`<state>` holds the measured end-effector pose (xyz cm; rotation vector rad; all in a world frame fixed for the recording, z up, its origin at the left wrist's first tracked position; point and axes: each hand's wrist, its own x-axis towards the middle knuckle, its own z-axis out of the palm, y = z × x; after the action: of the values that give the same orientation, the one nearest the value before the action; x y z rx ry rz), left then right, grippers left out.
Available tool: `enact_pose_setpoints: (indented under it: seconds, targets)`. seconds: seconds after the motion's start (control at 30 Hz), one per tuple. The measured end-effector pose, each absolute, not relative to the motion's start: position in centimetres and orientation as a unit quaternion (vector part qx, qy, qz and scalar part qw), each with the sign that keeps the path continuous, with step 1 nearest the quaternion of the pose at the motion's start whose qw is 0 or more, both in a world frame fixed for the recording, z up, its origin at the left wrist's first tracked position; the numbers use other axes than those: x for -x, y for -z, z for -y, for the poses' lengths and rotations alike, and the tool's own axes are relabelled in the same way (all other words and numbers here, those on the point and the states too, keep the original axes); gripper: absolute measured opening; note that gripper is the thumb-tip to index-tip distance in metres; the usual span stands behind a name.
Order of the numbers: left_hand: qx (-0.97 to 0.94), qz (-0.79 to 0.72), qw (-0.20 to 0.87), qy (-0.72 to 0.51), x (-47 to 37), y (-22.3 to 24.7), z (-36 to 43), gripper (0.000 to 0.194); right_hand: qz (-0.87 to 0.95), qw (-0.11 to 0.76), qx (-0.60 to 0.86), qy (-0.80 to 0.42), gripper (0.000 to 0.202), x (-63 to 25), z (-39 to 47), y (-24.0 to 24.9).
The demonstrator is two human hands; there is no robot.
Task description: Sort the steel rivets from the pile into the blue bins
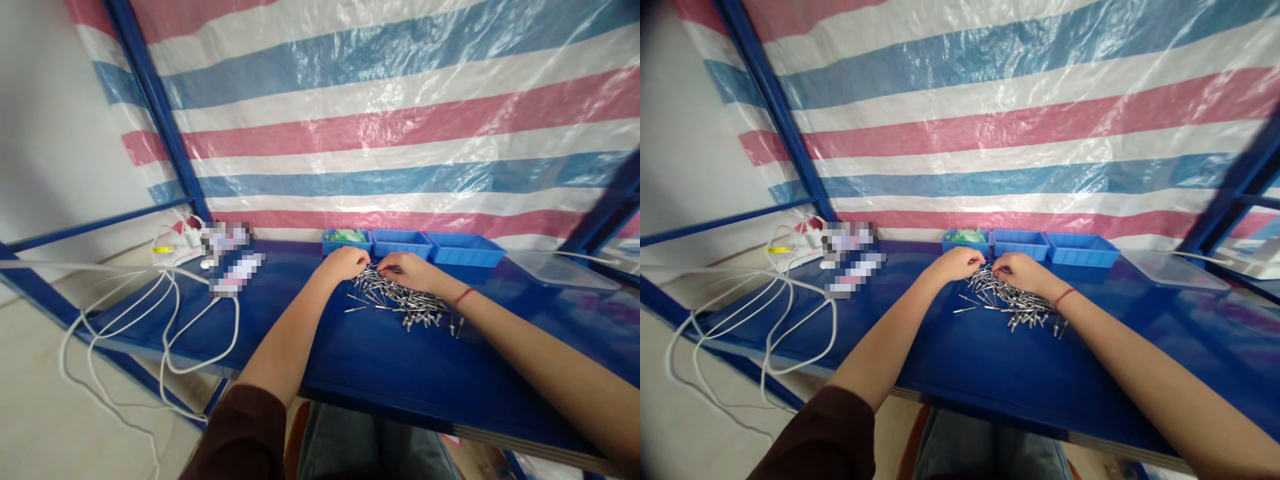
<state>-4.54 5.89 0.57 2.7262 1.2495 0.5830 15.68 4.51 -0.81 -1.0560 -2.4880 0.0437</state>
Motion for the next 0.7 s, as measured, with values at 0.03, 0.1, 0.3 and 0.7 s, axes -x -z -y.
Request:
enact_pose_setpoints:
  seconds: [0.03, 0.1, 0.3, 0.7]
  targets:
    - [-0.892, -0.409, 0.046, -0.186, 4.5, -0.5, -5.8, 0.027, 0.903, 0.221, 0.367, -0.014, 0.020, -15.1, -4.1, 1.2]
    - [-0.894, -0.407, 0.053, -0.178, 4.5, -0.5, -5.6, 0.026, 0.901, 0.236, 0.364, -0.004, 0.019, -14.3, -3.6, 1.7]
    - [-0.898, -0.404, 0.064, -0.163, 4.4, -0.6, -5.4, 0.025, 0.885, 0.188, 0.423, 0.043, 0.018, -13.7, -3.6, 2.0]
    - [-0.905, -0.407, 0.041, -0.116, 3.8, -0.3, -5.4, 0.023, 0.859, 0.184, 0.475, 0.058, 0.021, -13.1, -3.1, 2.3]
